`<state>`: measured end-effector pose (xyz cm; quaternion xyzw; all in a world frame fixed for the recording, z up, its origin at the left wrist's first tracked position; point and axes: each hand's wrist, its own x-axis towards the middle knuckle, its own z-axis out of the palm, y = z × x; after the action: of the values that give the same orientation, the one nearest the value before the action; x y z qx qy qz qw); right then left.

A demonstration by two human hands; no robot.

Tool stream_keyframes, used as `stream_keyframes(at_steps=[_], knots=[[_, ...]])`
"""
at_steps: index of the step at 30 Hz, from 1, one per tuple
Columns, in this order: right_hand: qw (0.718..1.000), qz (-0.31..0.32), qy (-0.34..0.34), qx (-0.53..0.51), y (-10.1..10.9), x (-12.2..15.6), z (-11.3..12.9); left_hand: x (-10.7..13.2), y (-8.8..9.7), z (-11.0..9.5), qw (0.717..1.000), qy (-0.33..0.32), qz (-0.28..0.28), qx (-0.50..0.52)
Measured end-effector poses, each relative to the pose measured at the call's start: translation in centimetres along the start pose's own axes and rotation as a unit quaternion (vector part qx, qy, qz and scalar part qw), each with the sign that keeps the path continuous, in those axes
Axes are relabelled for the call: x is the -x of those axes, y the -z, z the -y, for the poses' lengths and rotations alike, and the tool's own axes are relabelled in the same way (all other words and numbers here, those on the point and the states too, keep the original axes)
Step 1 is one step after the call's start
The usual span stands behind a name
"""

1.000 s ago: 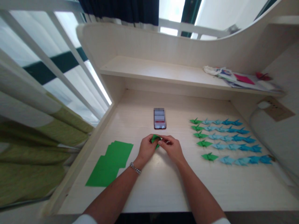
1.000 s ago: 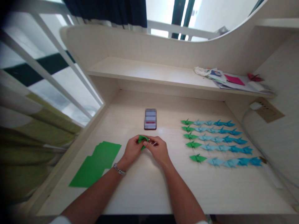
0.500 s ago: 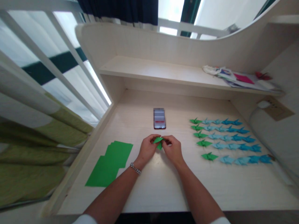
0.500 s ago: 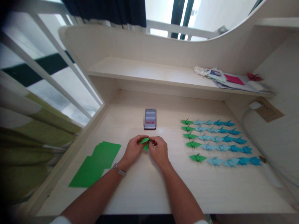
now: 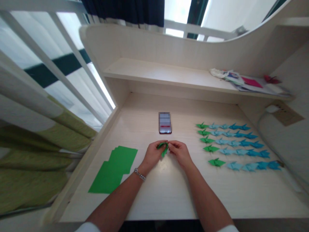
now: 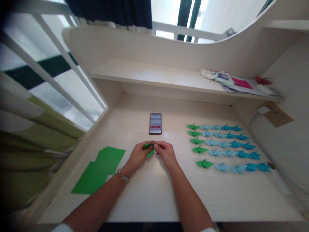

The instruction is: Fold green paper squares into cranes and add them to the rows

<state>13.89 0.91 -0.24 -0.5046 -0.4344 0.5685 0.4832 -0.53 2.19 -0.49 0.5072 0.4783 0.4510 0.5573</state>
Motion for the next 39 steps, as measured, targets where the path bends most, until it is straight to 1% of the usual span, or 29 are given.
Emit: stream_keyframes(at_steps=[4,7,12,15,17,20,22,26,30,34,39], knots=[[0.999,0.030,0.029,0.024,0.1,0.0,0.4,0.1,0.1,-0.3,0.998,-0.030,0.034,-0.031],[0.995,0.043,0.059,0.066,0.1,0.0,0.7,0.3,0.1,-0.8,0.996,-0.056,0.040,-0.049],[0.985,0.026,0.092,0.146,0.3,0.1,0.6,0.6,-0.1,-1.4,0.995,-0.057,0.065,-0.038],[0.981,0.001,0.101,0.166,0.5,0.0,0.3,0.5,-0.1,-1.2,0.995,-0.061,0.081,-0.027],[0.978,-0.017,0.104,0.179,0.6,-0.1,0.2,0.4,-0.1,-0.8,0.995,-0.052,0.082,-0.018],[0.972,-0.038,0.115,0.202,0.6,0.0,0.3,0.2,-0.2,-0.3,0.997,0.003,0.078,0.009],[0.967,-0.048,0.125,0.216,0.6,0.1,0.4,0.2,-0.2,-0.2,0.996,0.023,0.085,0.021],[0.965,-0.062,0.129,0.222,0.4,0.3,0.5,0.2,-0.2,-0.4,0.996,0.007,0.090,0.023],[0.965,-0.058,0.128,0.223,0.5,0.2,0.3,0.1,-0.1,-0.3,0.996,-0.013,0.090,0.027],[0.962,-0.056,0.133,0.233,0.6,0.1,0.3,0.1,-0.1,0.1,0.996,0.014,0.085,0.028],[0.959,-0.023,0.141,0.245,0.7,0.2,0.6,0.0,-0.1,0.6,0.996,0.038,0.075,0.038]])
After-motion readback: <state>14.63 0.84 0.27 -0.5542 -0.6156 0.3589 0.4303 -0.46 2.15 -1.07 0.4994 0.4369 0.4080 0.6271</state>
